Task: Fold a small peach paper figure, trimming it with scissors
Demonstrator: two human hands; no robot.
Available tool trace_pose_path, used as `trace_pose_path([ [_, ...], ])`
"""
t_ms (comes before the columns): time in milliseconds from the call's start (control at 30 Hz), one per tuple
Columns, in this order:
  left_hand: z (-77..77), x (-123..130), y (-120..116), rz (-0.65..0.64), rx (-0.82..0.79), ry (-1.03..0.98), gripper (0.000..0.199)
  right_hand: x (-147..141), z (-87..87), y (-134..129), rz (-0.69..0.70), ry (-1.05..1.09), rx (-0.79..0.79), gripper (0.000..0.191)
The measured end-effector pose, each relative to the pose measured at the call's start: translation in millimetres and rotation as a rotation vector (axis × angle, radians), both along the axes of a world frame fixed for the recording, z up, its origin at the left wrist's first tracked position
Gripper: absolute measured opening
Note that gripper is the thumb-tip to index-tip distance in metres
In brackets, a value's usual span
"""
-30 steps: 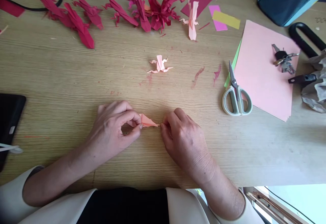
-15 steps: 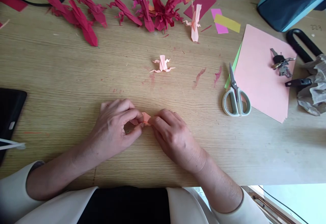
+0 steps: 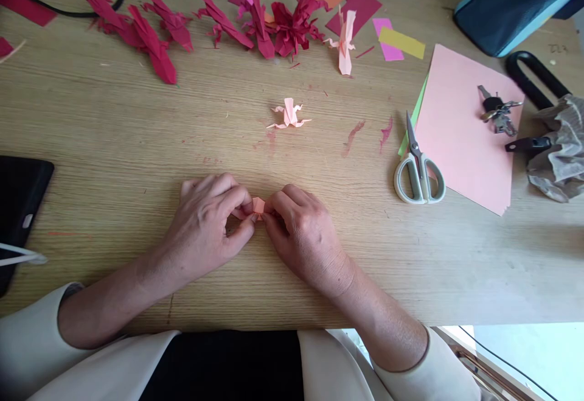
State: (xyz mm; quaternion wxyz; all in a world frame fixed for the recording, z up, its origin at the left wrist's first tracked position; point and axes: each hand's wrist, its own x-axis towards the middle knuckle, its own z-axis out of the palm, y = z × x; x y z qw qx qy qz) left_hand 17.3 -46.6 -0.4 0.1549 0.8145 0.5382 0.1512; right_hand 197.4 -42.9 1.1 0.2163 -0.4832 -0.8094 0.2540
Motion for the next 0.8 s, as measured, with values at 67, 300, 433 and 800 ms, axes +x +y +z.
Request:
trace_pose_path([
  [67, 0.2, -0.4, -0.1, -0.004, 0.002, 0.008, 0.006, -0.4, -1.3, -0.2, 0.0, -0.004, 0.012, 0.021],
  [300, -0.5, -2.2, -0.1, -0.042, 0.028, 0.069, 0.006, 1.0, -1.6, -0.9, 0.015, -0.028, 0.009, 0.017],
  [433, -3.2, -7.4, 0.9, -0.071, 0.034, 0.068, 0.008, 0.9, -2.1, -0.7, 0.021, -0.041, -0.006, 0.013],
  [800, -3.7, -22.7, -22.3, -0.36, 0.35, 0.053, 0.033, 0.0, -4.9, 0.2, 0.017, -0.001, 0.023, 0.013],
])
